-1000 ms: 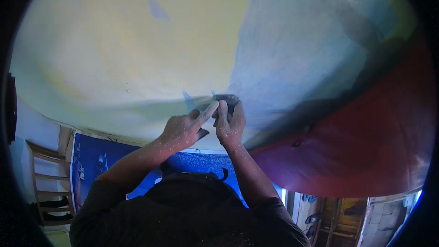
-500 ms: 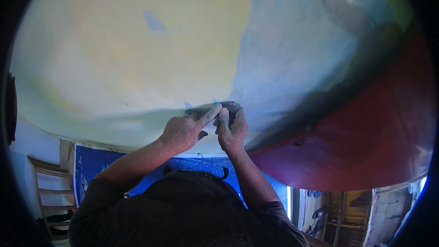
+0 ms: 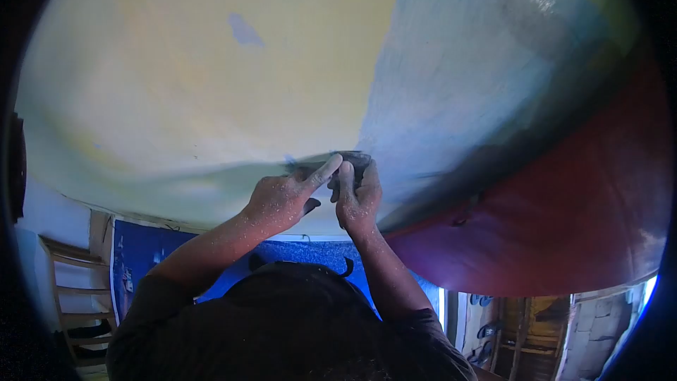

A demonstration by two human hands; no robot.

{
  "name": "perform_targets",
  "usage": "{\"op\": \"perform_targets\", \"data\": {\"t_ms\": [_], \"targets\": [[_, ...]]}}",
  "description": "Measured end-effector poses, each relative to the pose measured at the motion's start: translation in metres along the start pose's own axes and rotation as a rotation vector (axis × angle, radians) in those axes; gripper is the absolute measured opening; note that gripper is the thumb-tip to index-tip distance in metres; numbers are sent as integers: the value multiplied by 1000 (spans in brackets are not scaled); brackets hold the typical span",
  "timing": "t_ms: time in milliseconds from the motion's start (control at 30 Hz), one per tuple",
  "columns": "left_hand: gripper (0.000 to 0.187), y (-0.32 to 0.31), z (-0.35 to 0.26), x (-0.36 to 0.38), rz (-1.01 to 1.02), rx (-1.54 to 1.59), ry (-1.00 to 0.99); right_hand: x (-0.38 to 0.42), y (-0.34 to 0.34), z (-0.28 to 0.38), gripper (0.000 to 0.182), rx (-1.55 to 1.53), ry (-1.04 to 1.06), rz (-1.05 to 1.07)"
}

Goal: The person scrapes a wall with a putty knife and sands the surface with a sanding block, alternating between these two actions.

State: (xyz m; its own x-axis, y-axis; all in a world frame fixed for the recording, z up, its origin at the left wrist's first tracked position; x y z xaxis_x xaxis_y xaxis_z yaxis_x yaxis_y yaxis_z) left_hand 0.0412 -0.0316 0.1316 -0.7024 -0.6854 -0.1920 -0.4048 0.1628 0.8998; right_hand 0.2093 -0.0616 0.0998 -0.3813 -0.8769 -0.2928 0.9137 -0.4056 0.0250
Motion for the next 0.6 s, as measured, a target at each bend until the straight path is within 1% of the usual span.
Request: {"op": "perform_targets", "data": {"t_ms": [100,200,300,367,400,467,500,600], "targets": [[106,-4,1,0,32,-3,18,0,3,-3,26,12,-47,42],[107,-5,-2,2,-56,25,13,2,-1,6,26,-7,-6,34],[103,-9,1,4,-71,13,-31,1,2,-1,25,-15,-30,42],[104,-14,7,2,-37,14,-47,0,7,-13,24,-5,-62,55],[104,-14,7,1,-21,17,-53,-1,6,-9,23,3,-78,64],[105,-13,4,1,-54,41,-30,0,3,-1,24,-13,-81,42],[105,-11,2,1,-72,49,-22,0,2,4,24,-23,-78,28],[105,-8,0,2,-26,17,-10,-1,3,3,23,31,-22,4]]}}
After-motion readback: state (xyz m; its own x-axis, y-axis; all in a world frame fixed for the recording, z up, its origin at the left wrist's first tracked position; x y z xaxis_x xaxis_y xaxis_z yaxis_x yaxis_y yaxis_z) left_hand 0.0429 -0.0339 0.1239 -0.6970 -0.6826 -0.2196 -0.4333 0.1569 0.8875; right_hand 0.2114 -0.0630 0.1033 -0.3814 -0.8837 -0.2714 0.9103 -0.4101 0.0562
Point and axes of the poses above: each hand's wrist, its own x-axis away from the middle knuckle, its own y-axis out of the back of the hand, z = x × y, the point moved 3 cm from there along -x, towards the middle knuckle, and after that the axes turned 8 degrees about x, right-handed, at the moved point
